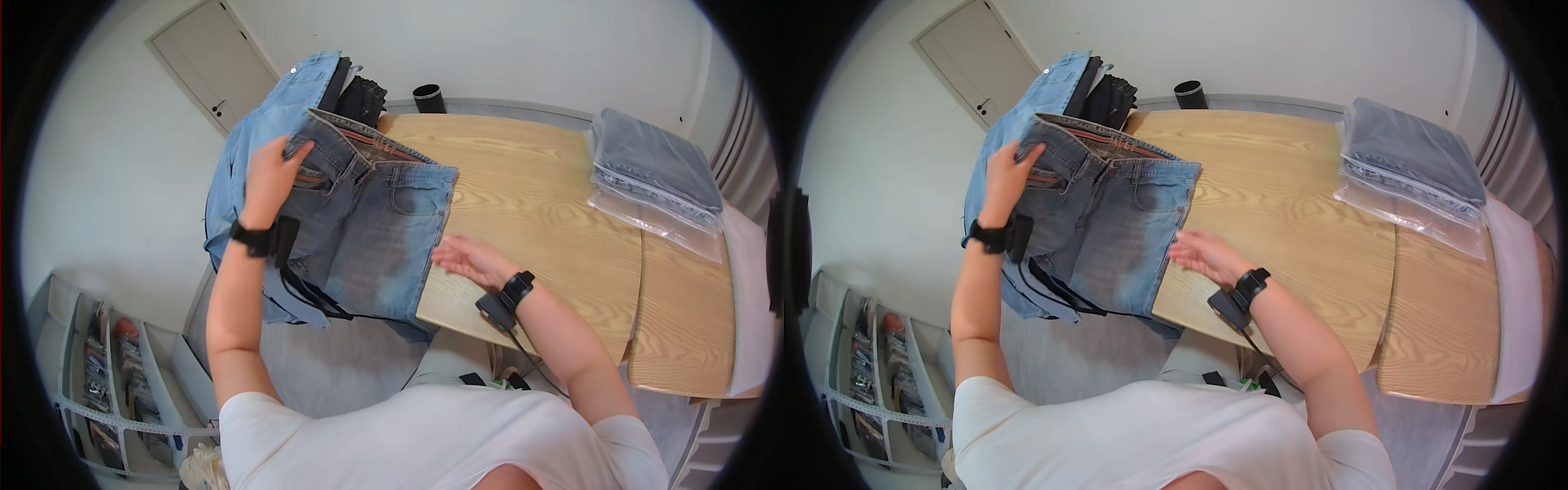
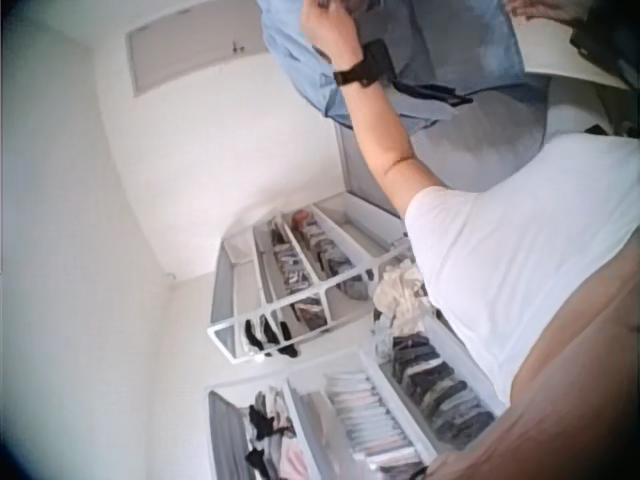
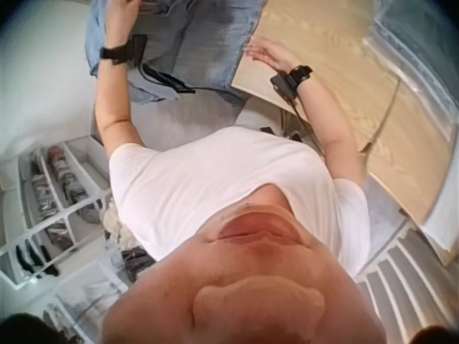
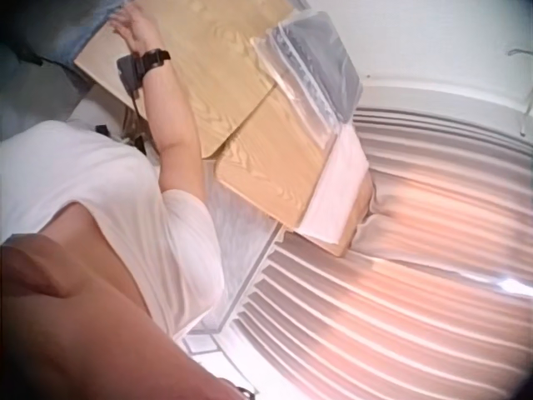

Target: Fold a pair of jeans and place them into a plastic shipping bag.

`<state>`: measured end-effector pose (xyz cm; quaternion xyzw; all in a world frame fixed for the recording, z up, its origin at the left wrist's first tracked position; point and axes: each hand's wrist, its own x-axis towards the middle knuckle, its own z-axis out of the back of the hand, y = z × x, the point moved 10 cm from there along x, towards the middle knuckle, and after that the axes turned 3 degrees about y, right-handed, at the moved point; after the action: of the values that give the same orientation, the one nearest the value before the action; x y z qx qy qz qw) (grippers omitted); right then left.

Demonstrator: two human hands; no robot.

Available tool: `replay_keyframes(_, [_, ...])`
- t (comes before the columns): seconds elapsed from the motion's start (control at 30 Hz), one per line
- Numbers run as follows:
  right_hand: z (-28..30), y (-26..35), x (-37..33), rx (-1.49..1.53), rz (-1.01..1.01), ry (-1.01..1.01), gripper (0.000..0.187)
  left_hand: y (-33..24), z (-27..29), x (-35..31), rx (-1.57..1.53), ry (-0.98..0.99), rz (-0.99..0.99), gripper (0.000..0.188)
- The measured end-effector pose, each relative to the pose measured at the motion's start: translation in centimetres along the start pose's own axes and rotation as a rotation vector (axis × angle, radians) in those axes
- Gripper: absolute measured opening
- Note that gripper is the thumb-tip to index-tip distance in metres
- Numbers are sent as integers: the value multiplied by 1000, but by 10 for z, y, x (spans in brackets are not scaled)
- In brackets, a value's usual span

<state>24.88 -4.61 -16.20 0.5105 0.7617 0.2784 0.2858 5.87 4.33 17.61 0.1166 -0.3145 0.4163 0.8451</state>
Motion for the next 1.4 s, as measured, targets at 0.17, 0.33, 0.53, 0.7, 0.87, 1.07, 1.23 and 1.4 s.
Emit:
replay_keyframes(0.17, [32, 39, -18, -229, 327, -351, 96, -68, 102, -69, -133, -75, 45, 25])
replay_keyframes(0.33, [-8, 50, -29, -187, 508, -102, 74, -84, 164, -142, -307, -87, 232, 23])
replay_keyframes(0.53, [-47, 7, -35, -11, 90, 213, 45, -126, 232, -216, -358, -220, 238, 22])
replay_keyframes(0.7, [-51, 2, -43, -80, 39, 304, 49, -99, 244, -254, -303, -228, 406, 21])
replay_keyframes(0.87, [-71, 16, -52, -86, 72, 426, 51, -8, 233, -285, -460, -215, 606, 23])
replay_keyframes(1.07, [-110, 28, -40, -174, 177, 255, 47, 109, 185, -324, -840, -97, 668, 25])
replay_keyframes(1.23, [-170, 50, -48, -145, 281, 514, 46, 154, 189, -356, -1119, -252, 581, 32])
replay_keyframes(1.4, [-198, 27, 16, -227, 69, 139, 34, 206, 168, -376, -1005, -262, 886, 28])
